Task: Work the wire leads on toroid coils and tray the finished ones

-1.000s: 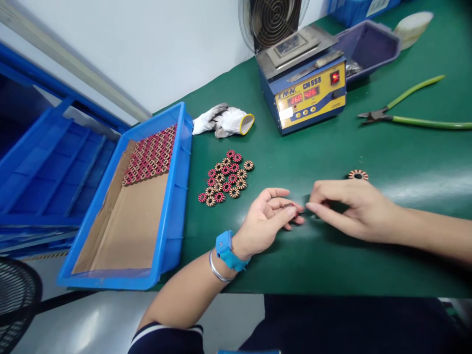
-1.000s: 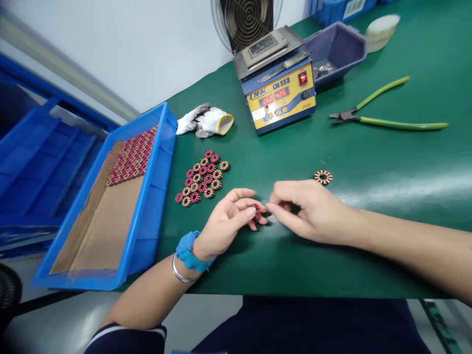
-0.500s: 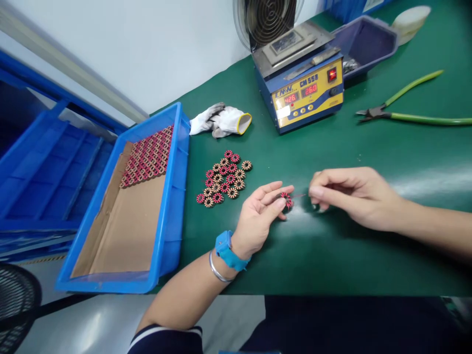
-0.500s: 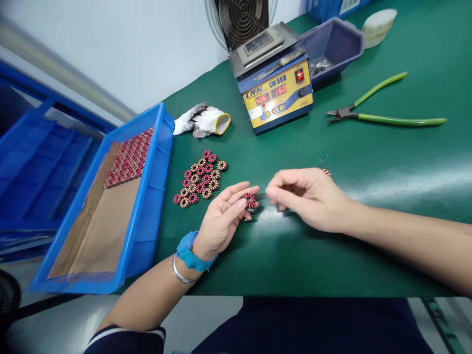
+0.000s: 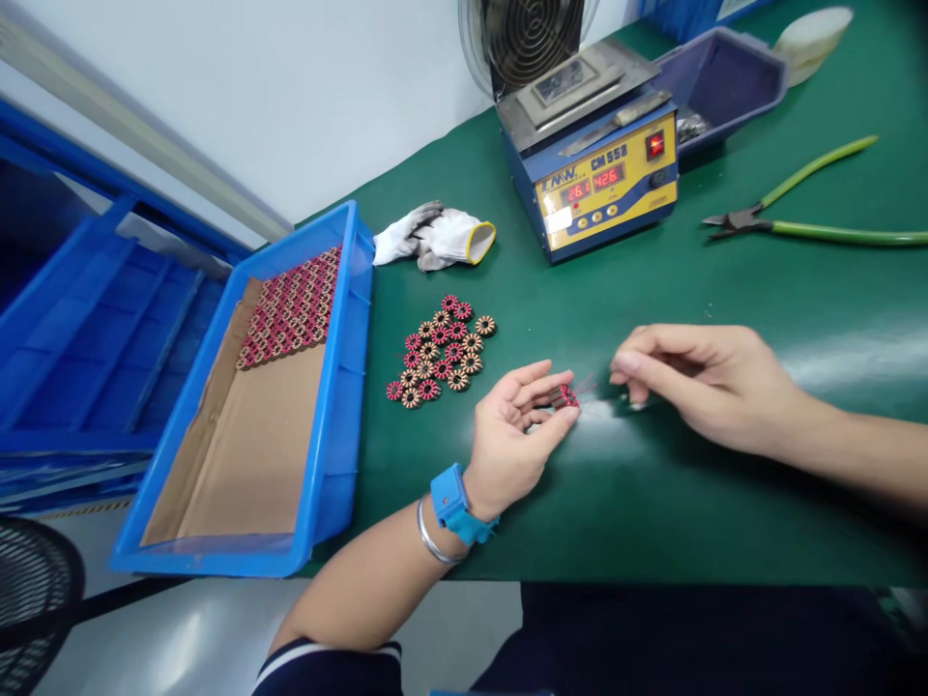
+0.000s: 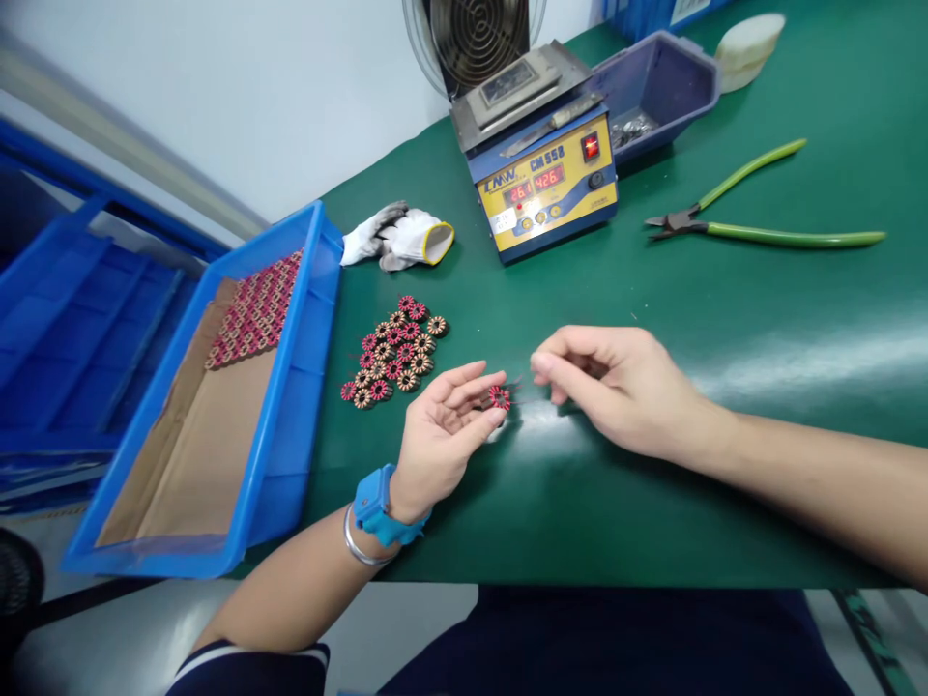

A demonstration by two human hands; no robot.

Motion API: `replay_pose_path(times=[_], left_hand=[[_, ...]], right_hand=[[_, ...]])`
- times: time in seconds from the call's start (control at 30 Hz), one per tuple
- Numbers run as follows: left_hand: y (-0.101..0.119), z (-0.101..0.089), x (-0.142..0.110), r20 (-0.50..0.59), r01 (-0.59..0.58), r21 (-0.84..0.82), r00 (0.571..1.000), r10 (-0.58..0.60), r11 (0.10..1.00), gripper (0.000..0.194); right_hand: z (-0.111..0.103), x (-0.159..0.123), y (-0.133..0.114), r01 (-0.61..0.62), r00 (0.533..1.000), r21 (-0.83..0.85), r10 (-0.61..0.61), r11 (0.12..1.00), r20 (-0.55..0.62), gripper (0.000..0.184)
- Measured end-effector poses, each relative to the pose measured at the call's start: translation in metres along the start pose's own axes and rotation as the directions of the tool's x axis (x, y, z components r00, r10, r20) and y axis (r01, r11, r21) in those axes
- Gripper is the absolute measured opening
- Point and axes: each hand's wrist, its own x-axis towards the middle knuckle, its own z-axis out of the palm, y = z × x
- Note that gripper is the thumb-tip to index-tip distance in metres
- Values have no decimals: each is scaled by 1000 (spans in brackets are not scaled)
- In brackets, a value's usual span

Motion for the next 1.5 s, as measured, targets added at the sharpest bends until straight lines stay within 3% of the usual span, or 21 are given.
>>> replay_pose_path(times=[0.07,0.17,0.23,0.3,0.43,0.53,0.63,0.7,0.83,0.9,1.03,1.13,1.17,1.23,1.37,1.43,1.5], left_hand=[[-2,1,-1,18,-14,57,1000,13,998,56],[-2,3,-3,49,-66,139,997,60,988,57],[-1,4,-4,59,-93,160,995,85,983,56],[-1,4,-4,49,-109,160,994,102,981,55],[0,1,-4,31,-85,93,996,82,992,57],[-1,0,-4,56,-40,47,998,37,998,59],[-5,2,-4,121,-74,95,991,62,993,56],[-8,4,-4,167,-177,175,975,148,969,51],[-8,3,0,323,-456,366,880,349,811,51],[-3,-1,0,369,-535,418,838,401,734,52],[18,-16,5,200,-555,566,809,552,609,44],[33,-33,16,129,-526,750,712,690,402,38],[39,-39,20,136,-486,810,699,702,327,38],[50,-52,27,144,-364,909,732,666,203,46],[73,-80,28,83,-143,986,874,478,90,72],[83,-91,23,22,-35,999,923,383,28,79],[88,-101,19,-49,65,997,954,295,-45,86]], right_hand=[[0,0,0,133,988,-91,-139,987,-63,20],[9,-2,0,368,928,-229,-371,901,32,9],[13,-2,1,436,899,-280,-430,855,87,5],[10,-1,4,414,909,-278,-407,867,86,11],[-6,-1,8,298,951,-196,-308,934,-23,9],[-11,-4,6,314,938,-201,-336,928,-82,12],[-8,-6,1,377,919,-206,-392,903,-38,17],[-7,-6,-1,398,914,-217,-406,891,12,21],[-6,-6,4,426,904,-228,-406,875,131,42],[-2,-6,10,421,905,-255,-386,870,178,56],[16,-7,23,424,903,-341,-362,839,233,74],[23,-6,26,465,877,-356,-368,811,308,60],[21,-5,26,483,869,-375,-378,791,320,55],[12,-3,24,517,855,-472,-405,714,324,52],[-10,-2,16,546,825,-642,-480,538,299,51],[-11,-5,13,589,791,-617,-528,522,308,47],[-4,-11,11,678,729,-523,-562,517,390,41]])
